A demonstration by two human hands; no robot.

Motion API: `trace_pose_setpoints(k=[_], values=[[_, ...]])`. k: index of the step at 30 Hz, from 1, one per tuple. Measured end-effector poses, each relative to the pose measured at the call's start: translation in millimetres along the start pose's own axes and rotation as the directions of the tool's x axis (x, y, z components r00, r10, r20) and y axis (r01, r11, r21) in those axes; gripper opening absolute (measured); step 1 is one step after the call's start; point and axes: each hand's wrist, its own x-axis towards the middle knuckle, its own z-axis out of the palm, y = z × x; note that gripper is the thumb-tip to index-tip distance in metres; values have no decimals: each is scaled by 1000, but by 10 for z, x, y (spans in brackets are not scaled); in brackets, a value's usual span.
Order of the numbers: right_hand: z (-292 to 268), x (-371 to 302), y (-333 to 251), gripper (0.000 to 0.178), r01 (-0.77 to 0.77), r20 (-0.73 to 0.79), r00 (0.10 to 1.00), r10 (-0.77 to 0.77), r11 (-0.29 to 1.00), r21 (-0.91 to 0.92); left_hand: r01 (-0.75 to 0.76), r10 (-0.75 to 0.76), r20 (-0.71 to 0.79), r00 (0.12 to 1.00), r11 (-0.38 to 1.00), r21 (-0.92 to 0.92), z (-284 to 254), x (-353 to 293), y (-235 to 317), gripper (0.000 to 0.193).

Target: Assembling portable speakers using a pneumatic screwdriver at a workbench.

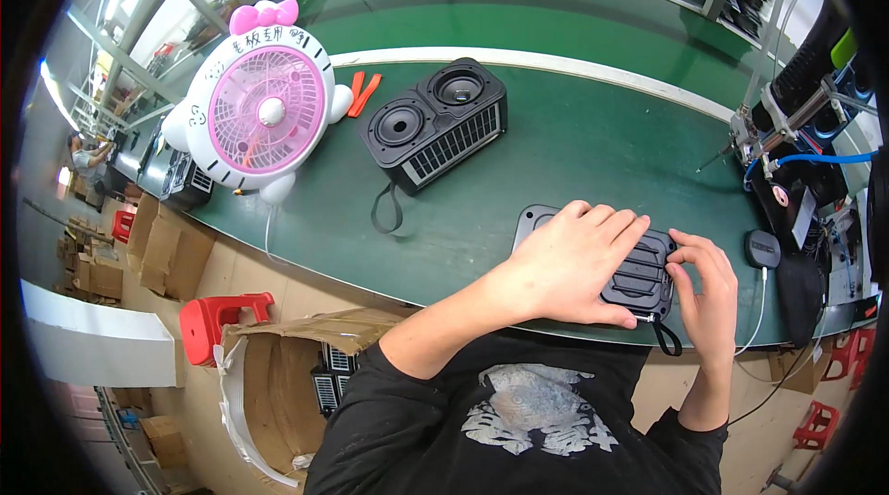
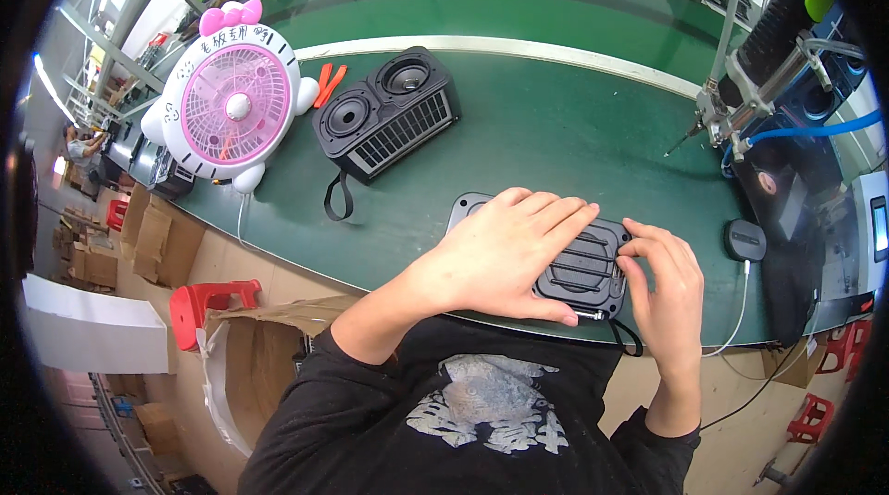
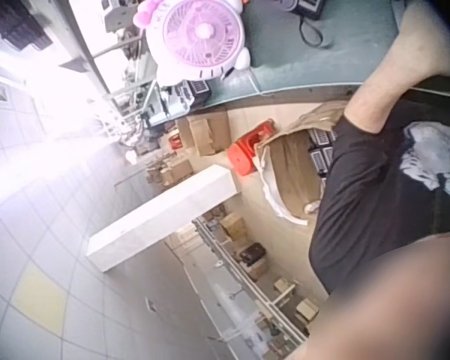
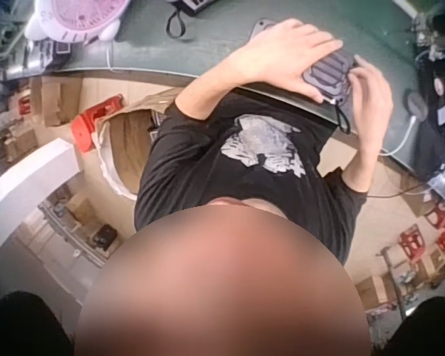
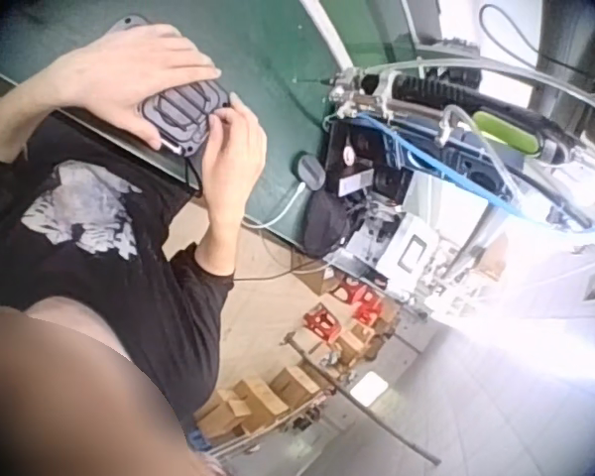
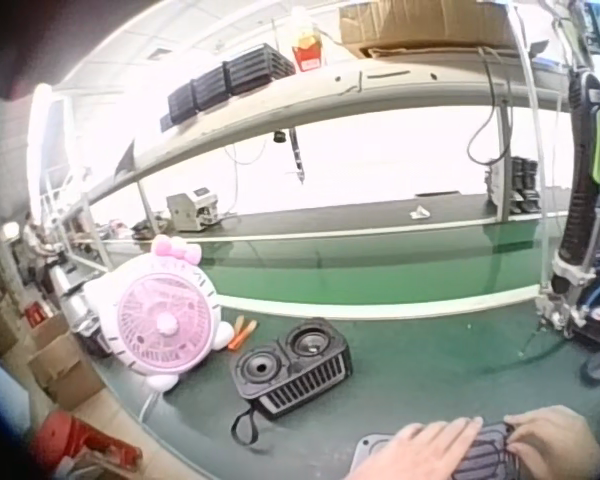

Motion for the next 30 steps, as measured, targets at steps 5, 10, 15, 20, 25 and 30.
trace_pose_setpoints(k=[5,10,15,20,25,30], values=[[6,24,-39,11,19,-15,1000,-19,1000,3,6,-6,4,1000,1000,-11,-17,5,1,105],[-8,41,-40,11,63,-14,998,-64,998,-22,9,-9,9,1000,1000,-9,-50,19,10,103],[-12,40,5,11,100,-11,995,-101,994,-40,9,-9,-4,1000,1000,29,-61,30,23,103],[-16,40,11,11,112,-8,994,-112,993,-31,-5,6,-18,1000,999,49,-60,59,44,105],[-12,43,13,10,114,-3,993,-114,993,-35,5,-5,-12,1000,998,55,-54,58,47,105],[-4,46,21,8,114,-9,993,-114,993,-20,-3,4,-20,1000,998,61,-56,63,47,106]])
